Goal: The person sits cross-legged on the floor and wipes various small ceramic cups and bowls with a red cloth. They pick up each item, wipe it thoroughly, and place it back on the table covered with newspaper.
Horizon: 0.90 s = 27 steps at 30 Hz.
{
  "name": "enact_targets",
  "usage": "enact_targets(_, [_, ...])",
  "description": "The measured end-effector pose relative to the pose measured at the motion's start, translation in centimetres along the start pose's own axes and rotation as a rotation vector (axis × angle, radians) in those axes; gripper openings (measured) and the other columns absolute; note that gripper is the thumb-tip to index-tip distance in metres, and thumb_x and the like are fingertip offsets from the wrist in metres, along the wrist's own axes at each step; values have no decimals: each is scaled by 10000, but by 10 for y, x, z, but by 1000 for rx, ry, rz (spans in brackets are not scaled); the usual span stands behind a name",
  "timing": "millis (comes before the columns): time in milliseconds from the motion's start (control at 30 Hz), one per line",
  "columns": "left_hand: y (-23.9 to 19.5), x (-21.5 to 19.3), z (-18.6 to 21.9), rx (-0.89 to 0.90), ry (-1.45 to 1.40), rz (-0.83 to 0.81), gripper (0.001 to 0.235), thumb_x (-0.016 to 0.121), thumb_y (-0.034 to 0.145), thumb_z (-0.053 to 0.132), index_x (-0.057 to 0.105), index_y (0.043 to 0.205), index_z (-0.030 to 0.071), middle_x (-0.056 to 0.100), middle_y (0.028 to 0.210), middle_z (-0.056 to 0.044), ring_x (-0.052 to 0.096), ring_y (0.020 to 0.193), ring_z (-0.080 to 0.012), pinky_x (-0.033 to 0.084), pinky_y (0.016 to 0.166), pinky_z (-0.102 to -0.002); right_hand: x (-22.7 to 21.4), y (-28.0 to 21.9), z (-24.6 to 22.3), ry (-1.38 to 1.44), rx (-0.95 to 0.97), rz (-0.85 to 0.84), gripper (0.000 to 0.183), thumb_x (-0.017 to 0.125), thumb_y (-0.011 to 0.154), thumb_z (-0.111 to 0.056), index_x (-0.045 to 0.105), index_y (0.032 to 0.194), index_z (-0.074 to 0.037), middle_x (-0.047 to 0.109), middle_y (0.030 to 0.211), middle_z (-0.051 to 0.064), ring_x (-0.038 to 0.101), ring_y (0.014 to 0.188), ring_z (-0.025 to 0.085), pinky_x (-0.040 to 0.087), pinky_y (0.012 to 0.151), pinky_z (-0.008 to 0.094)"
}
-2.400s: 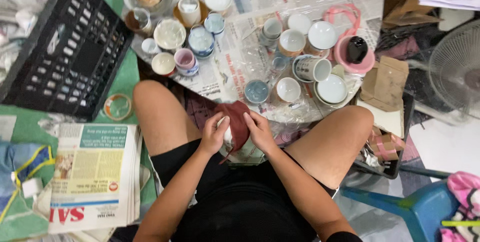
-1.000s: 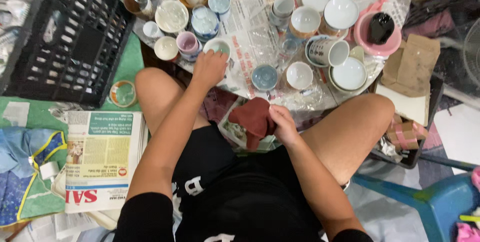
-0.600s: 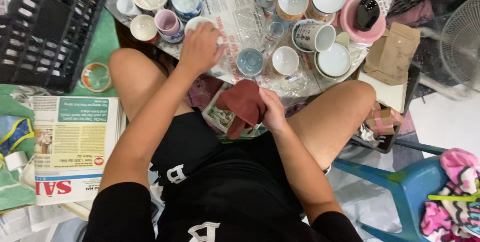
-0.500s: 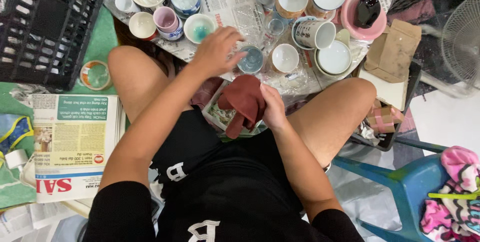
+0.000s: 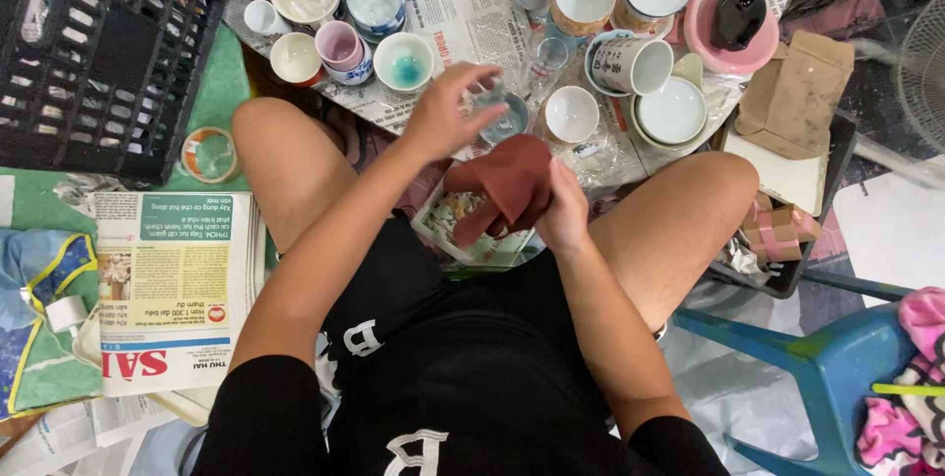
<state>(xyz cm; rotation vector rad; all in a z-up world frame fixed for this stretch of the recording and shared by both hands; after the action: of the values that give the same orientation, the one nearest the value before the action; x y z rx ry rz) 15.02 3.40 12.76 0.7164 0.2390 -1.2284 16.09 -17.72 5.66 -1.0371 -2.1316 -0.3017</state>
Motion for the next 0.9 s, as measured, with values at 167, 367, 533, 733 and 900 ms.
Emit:
enact_targets(167, [-20, -56, 1, -127, -332, 87, 417, 749, 1001, 211, 639, 1384, 89, 693, 1206, -11, 638, 1009, -87, 535, 830, -261, 30, -9, -29, 111, -50, -310, 706, 252, 1098, -500, 380, 1524, 48, 533, 1485, 258, 563, 1368, 378, 408, 1185, 502])
enact_targets(367, [-60, -87, 16, -249, -402, -43, 393, 747, 973, 173, 686, 1349, 76, 722, 1121, 1, 625, 907, -40, 527, 787, -227, -8, 0, -17, 0, -123, -18, 726, 267, 1103, -545, 280, 1604, -20, 440, 1582, 171, 439, 1470, 333, 330, 1276, 502])
enact_targets(533, [-87, -41, 25, -372, -438, -103, 453, 772, 889, 99, 686, 1333, 69, 744, 1087, -42, 666, 914, -100, 535, 800, -261, 24, -19, -1, -430, -118, -544, 913, 215, 1069, -725, 723, 1374, -30, 617, 1410, 157, 527, 1326, 305, 399, 1109, 436])
enact_targets(733, [-87, 6, 7, -99, -431, -151, 489, 818, 779, 111, 686, 1248, 73, 731, 1219, -62, 699, 1106, -190, 570, 947, -323, 74, -25, -19, -1326, -602, -618, 198, 678, 982, -187, 710, 1147, -83, 535, 1512, 244, 404, 1478, 487, 280, 1265, 530])
enact_targets(900, [-113, 15, -33, -379, -683, 59, 559, 841, 806, 118, 630, 1318, 38, 697, 1268, -89, 663, 1160, -173, 543, 991, -336, 83, -18, -13, -1266, -550, -407, 693, 752, 865, -190, 425, 1439, 21, 406, 1464, 318, 396, 1362, 543, 331, 1153, 522])
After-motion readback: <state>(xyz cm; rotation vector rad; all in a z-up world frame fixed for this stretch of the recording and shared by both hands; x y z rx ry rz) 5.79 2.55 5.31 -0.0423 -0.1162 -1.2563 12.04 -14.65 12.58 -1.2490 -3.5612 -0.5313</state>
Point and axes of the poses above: each hand's wrist, its own y-axis towards the middle knuckle, its own x-axis out of the palm, z = x × y, the point moved 5 cm from there along y, towards the middle knuckle
